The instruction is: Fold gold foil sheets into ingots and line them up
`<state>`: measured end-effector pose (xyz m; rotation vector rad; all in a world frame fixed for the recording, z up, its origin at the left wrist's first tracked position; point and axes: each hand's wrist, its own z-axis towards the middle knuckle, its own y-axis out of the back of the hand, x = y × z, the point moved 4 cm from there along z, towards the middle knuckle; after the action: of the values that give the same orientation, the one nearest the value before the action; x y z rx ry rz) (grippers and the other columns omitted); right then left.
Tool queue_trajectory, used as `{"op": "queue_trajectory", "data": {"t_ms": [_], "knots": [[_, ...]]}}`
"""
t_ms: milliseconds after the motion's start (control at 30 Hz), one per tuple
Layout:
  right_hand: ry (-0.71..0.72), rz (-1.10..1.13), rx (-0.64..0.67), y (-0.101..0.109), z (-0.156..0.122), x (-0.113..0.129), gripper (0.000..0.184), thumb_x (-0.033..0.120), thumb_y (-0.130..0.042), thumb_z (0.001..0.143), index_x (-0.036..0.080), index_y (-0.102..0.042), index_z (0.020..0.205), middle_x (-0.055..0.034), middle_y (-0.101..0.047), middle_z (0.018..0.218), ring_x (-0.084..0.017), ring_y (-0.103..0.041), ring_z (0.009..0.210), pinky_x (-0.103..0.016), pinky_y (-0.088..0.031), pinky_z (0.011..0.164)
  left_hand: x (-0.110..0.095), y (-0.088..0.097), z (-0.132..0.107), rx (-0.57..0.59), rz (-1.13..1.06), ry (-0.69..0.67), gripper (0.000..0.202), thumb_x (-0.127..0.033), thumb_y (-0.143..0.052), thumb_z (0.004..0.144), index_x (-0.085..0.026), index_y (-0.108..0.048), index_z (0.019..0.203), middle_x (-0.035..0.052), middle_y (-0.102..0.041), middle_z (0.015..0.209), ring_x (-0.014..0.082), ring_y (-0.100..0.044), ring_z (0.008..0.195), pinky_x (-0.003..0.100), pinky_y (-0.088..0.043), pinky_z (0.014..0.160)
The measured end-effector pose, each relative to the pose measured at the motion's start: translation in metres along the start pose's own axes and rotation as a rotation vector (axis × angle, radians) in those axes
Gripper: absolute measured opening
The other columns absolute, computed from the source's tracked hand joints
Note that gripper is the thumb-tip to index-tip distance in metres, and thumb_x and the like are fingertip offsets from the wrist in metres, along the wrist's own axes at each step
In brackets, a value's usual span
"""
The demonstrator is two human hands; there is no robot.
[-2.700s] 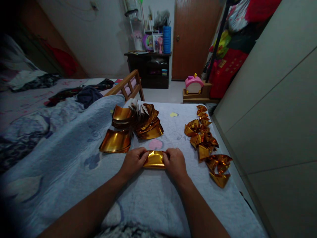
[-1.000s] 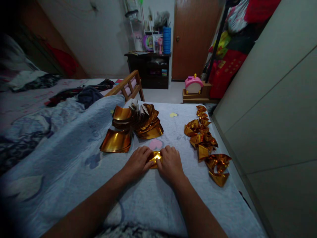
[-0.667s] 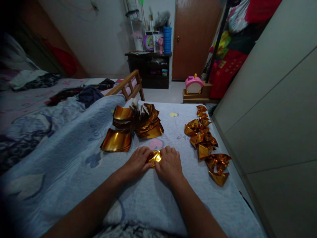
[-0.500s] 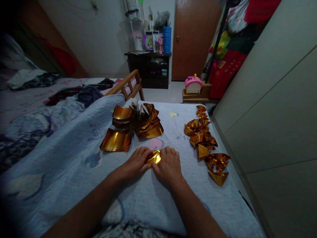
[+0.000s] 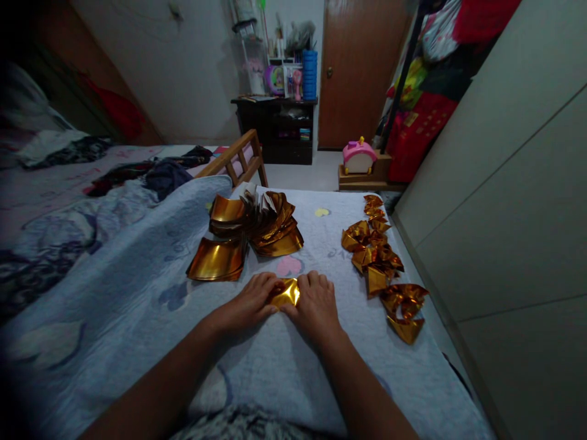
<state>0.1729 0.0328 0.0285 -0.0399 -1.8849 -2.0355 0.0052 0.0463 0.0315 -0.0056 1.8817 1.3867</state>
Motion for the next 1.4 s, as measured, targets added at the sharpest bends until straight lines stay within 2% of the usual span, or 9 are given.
{"op": "queue_trajectory", "data": {"t_ms": [200,367,633,800,933,1033,1133,1300,1400], "knots": [[-0.025,0.027,0.012,0.002,-0.001,-0.014,0.053,0.053,-0.084,0.070,0.022,-0.060,0.106,-0.0087,-0.059,0.108,-0.029,-0.052,0.100,-0.037,-0.035,0.082,-0.001,0.003,0.000,0.015,-0.008,0.032,0.040,-0.016,-0.060,0.083,-0.025,-0.053,0.121,0.0078,-0.052,0.128,0.0254,-0.046,0.120,0.042,-0.039,0.109],[-0.064,0.090,0.041,0.007,-0.003,-0.032,0.059,0.045,-0.087,0.066,0.021,-0.059,0.112,-0.0089,-0.058,0.113,-0.030,-0.052,0.103,-0.038,-0.036,0.084,0.000,0.003,0.000,0.022,0.001,0.031,0.039,-0.016,-0.060,0.083,-0.023,-0.053,0.121,0.0075,-0.052,0.127,0.0251,-0.045,0.119,0.040,-0.039,0.107],[-0.035,0.156,0.076,0.006,-0.005,-0.047,0.053,0.030,-0.080,0.073,0.022,-0.057,0.120,-0.0099,-0.058,0.120,-0.029,-0.052,0.106,-0.038,-0.039,0.086,-0.002,0.004,0.000,0.031,0.007,0.026,0.039,-0.016,-0.059,0.083,-0.023,-0.053,0.121,0.0084,-0.052,0.128,0.0258,-0.044,0.120,0.041,-0.038,0.108],[-0.004,0.183,0.090,0.005,-0.006,-0.055,0.054,0.020,-0.071,0.073,0.024,-0.055,0.124,-0.0104,-0.057,0.123,-0.029,-0.053,0.106,-0.039,-0.042,0.086,0.002,0.002,0.001,0.024,0.018,0.000,0.039,-0.018,-0.059,0.084,-0.023,-0.052,0.122,0.0082,-0.051,0.128,0.0262,-0.044,0.120,0.042,-0.038,0.108],[0.047,0.301,0.109,0.009,-0.005,-0.060,0.053,0.016,-0.064,0.070,0.022,-0.052,0.122,-0.0106,-0.057,0.120,-0.029,-0.052,0.107,-0.043,-0.043,0.092,0.001,0.003,0.001,0.021,0.017,-0.009,0.039,-0.018,-0.060,0.083,-0.023,-0.052,0.120,0.0070,-0.051,0.126,0.0257,-0.044,0.118,0.042,-0.038,0.107],[0.051,0.390,0.038,0.018,-0.003,-0.057,0.045,0.018,-0.062,0.071,0.022,-0.050,0.115,-0.0103,-0.055,0.114,-0.029,-0.051,0.106,-0.044,-0.043,0.093,0.000,0.004,0.000,0.026,0.000,-0.017,0.046,-0.022,-0.066,0.081,-0.023,-0.051,0.124,0.0074,-0.049,0.128,0.0268,-0.043,0.120,0.043,-0.038,0.107],[0.122,0.439,-0.037,0.025,-0.003,-0.038,0.033,0.017,-0.062,0.074,0.022,-0.051,0.104,-0.0084,-0.054,0.108,-0.027,-0.049,0.104,-0.043,-0.043,0.093,0.002,0.004,0.000,0.025,-0.018,-0.041,0.052,-0.027,-0.073,0.077,-0.023,-0.052,0.124,0.0076,-0.049,0.128,0.0282,-0.043,0.120,0.044,-0.039,0.105],[0.242,0.367,0.036,0.014,-0.007,-0.003,0.021,0.021,-0.069,0.076,0.021,-0.058,0.095,-0.0068,-0.056,0.106,-0.026,-0.049,0.100,-0.041,-0.041,0.088,0.007,0.002,0.002,-0.050,-0.016,-0.094,0.050,-0.028,-0.076,0.075,-0.023,-0.057,0.121,0.0068,-0.052,0.121,0.0277,-0.047,0.113,0.044,-0.041,0.101],[0.278,0.333,0.037,0.006,-0.008,0.002,0.024,0.021,-0.071,0.079,0.021,-0.063,0.102,-0.0066,-0.060,0.108,-0.025,-0.051,0.102,-0.041,-0.040,0.089,0.007,0.002,0.002,-0.089,-0.013,-0.151,0.050,-0.026,-0.075,0.076,-0.024,-0.059,0.123,0.0066,-0.054,0.119,0.0268,-0.048,0.112,0.043,-0.041,0.100]]}}
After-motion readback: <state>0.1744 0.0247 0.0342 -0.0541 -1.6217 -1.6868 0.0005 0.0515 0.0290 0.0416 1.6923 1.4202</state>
